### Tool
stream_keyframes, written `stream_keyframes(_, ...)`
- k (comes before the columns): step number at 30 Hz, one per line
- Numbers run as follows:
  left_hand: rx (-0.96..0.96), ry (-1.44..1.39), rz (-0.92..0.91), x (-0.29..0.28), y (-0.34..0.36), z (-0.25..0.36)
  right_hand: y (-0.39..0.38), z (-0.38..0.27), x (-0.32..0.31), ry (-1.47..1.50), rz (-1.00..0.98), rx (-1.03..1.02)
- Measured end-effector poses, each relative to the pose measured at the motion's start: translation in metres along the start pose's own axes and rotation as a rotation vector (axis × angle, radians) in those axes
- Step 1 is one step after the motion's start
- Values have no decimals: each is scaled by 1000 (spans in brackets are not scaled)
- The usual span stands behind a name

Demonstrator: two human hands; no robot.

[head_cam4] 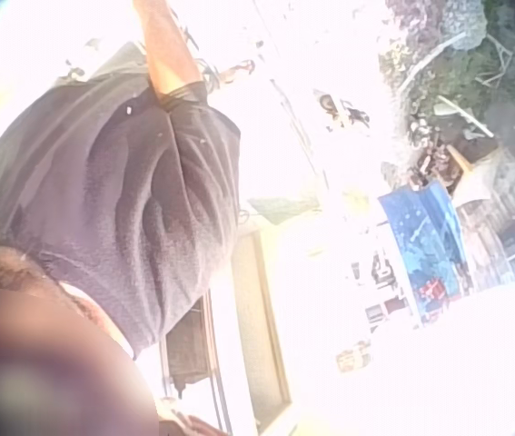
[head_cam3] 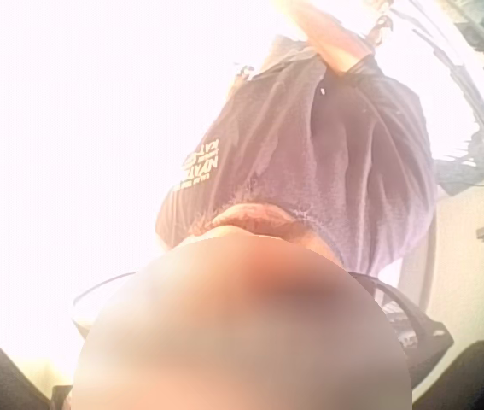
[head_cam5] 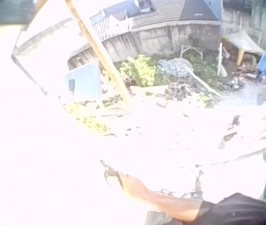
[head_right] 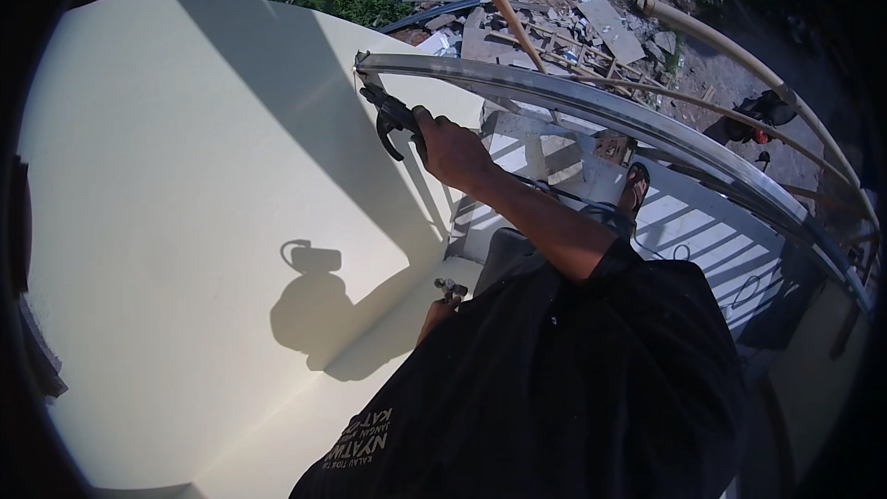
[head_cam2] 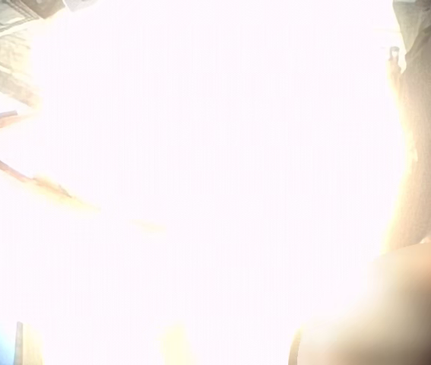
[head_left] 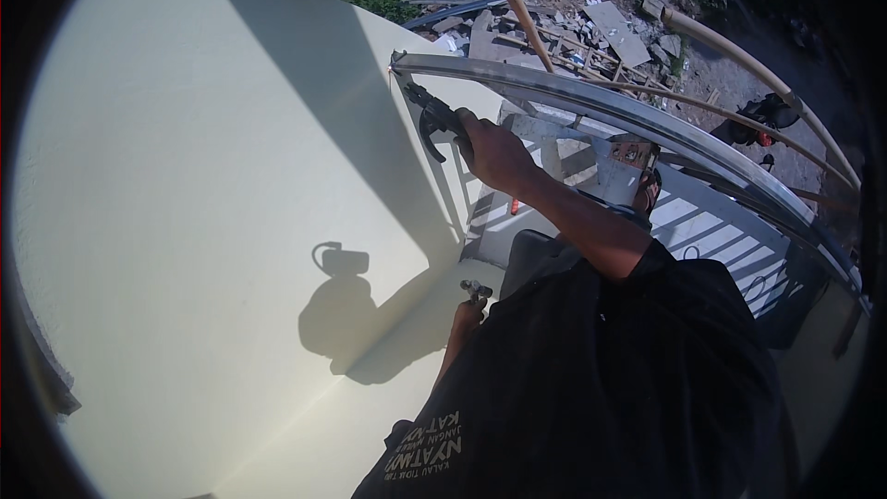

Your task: Welding and hammering a metal railing on a balcony.

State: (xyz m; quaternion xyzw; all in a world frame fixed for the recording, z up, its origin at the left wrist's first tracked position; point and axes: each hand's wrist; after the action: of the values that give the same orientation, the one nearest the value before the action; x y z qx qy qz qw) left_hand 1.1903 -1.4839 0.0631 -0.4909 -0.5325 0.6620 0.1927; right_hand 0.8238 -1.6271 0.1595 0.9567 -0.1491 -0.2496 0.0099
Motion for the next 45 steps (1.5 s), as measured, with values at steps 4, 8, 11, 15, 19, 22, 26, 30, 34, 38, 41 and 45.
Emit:
stream_keyframes(4, -2, -47, 10, 0, -4, 2, 1, -1, 0, 24, 3, -8)
stream_keyframes(8, -37, -69, 22, 1, -6, 5, 1, -2, 0, 18, 11, -14)
stream_keyframes(11, -43, -62, 14, 0, -6, 7, 1, -2, 0, 21, 6, -10)
stream_keyframes(15, -29, -25, -5, -1, -7, 7, 2, -1, 1, 31, 0, 12)
stream_keyframes(19, -35, -44, 29, -1, -8, 8, 2, -2, 0, 34, -4, 5)
stream_keyframes(22, -18, -21, 29, 0, -7, 7, 2, -2, 0, 34, 10, -10)
stream_keyframes(26, -2, -3, 11, 1, 1, 3, 3, 1, 4, 38, 18, -20)
stream_keyframes(30, -8, 1, 10, 5, 8, -3, 1, -1, 4, 21, 13, -1)
stream_keyframes(34, 116, 5, 66, 11, 16, -4, -9, -7, -12, 8, 12, -18)
stream_keyframes(38, 39, -81, 29, 20, 25, 0, -9, -8, -35, 48, 106, -1)
stream_keyframes(41, 42, -72, 5, 27, 34, 2, 6, -2, -42, 57, 56, 36)
stream_keyframes(45, 60, -86, 25, 34, 44, 1, 21, 2, -40, -17, 101, -83)
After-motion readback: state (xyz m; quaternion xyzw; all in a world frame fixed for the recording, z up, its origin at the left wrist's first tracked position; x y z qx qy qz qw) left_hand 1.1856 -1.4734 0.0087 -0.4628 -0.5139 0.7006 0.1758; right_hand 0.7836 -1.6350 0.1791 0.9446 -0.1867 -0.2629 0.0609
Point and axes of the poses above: each hand's wrist, its own y-axis towards the middle knuckle, its own x-axis out of the palm, z = x × y, and after that the axes turned 8 degrees about -x, right-handed
